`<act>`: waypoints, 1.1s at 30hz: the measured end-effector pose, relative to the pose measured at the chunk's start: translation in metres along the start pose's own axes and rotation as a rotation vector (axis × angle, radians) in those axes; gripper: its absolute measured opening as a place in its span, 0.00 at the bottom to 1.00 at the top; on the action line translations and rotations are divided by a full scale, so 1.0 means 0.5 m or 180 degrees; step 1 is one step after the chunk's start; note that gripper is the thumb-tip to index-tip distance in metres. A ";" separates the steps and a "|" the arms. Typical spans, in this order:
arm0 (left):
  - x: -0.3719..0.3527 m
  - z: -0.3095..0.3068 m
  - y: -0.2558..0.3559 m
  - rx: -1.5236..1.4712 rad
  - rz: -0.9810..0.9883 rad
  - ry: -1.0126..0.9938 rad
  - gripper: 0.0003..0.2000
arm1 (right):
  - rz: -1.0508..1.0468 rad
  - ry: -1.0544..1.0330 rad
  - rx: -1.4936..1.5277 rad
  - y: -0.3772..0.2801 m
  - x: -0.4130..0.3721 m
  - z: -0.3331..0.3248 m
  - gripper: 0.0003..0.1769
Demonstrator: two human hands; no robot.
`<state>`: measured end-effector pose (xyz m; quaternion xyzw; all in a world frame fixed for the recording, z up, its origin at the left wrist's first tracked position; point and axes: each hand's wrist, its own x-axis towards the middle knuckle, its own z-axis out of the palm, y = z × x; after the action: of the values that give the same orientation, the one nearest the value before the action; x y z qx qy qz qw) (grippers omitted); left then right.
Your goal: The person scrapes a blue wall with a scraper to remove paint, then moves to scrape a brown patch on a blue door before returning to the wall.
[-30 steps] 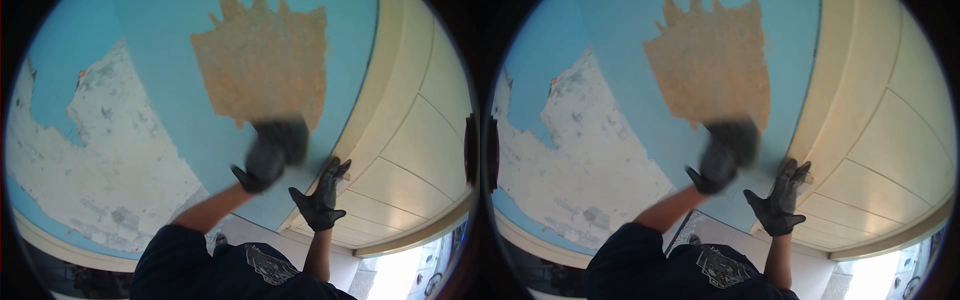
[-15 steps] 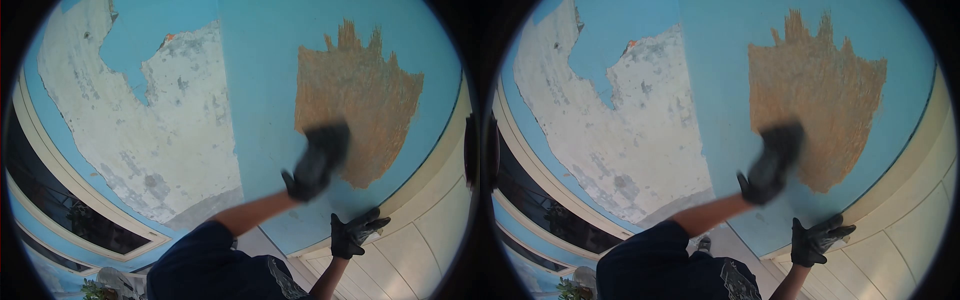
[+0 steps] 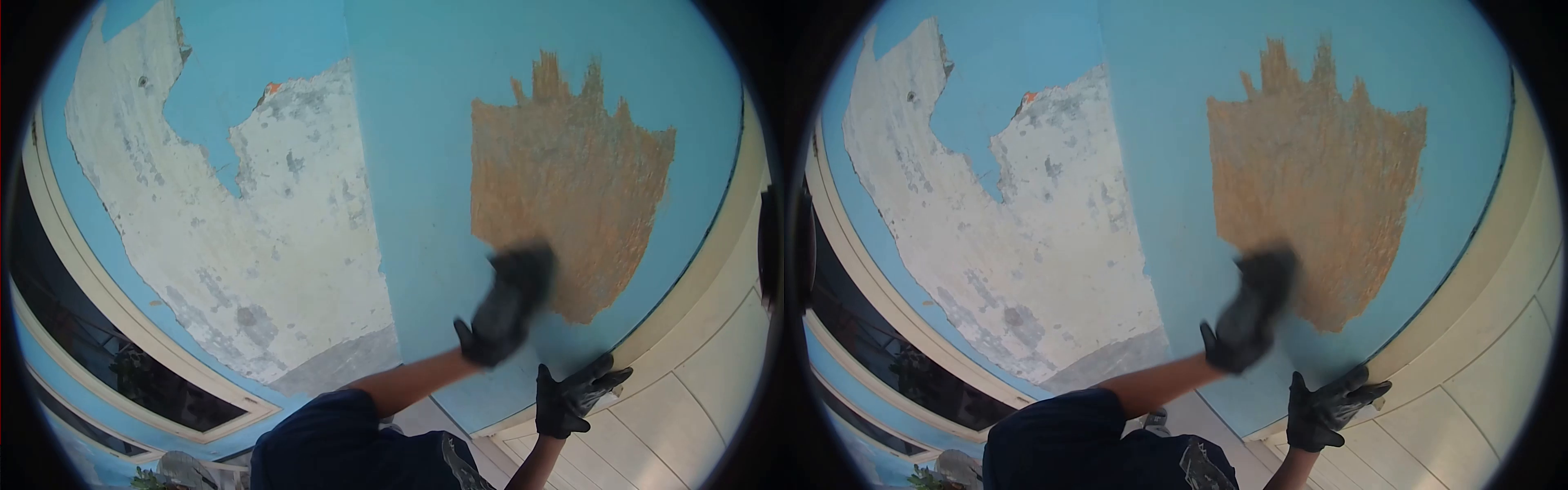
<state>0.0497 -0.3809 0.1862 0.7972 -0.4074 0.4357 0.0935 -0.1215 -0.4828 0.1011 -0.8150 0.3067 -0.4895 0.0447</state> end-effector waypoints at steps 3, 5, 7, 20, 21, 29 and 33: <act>-0.045 0.135 -0.064 -0.1315 0.0205 0.0724 0.25 | 0.0012 -0.0103 -0.0006 0.005 -0.001 -0.005 0.74; 0.054 0.062 -0.178 -0.0945 -0.0323 0.1850 0.19 | 0.0245 -0.0317 0.0024 -0.003 0.001 -0.016 0.74; 0.108 0.069 -0.199 -0.1101 -0.0842 0.1781 0.15 | 0.0409 -0.0464 -0.0026 -0.014 0.004 -0.024 0.73; 0.274 0.007 -0.356 -0.1635 -0.2061 0.1950 0.18 | 0.0302 -0.0346 -0.0078 -0.015 0.001 -0.017 0.72; 0.267 0.020 -0.339 -0.1455 -0.2084 0.1699 0.18 | 0.0251 -0.0222 -0.0188 -0.020 0.003 -0.014 0.72; 0.098 0.050 -0.096 -0.1645 0.1132 0.1397 0.24 | 0.0404 -0.0357 -0.0078 -0.014 0.006 -0.022 0.72; 0.320 -0.064 -0.362 -0.1495 -0.0259 0.2345 0.23 | 0.0164 -0.0423 0.0052 0.002 0.004 -0.025 0.69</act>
<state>0.2082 -0.3376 0.3660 0.5611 -0.4031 0.5824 0.4283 -0.1316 -0.4820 0.1085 -0.8372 0.3199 -0.4355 0.0843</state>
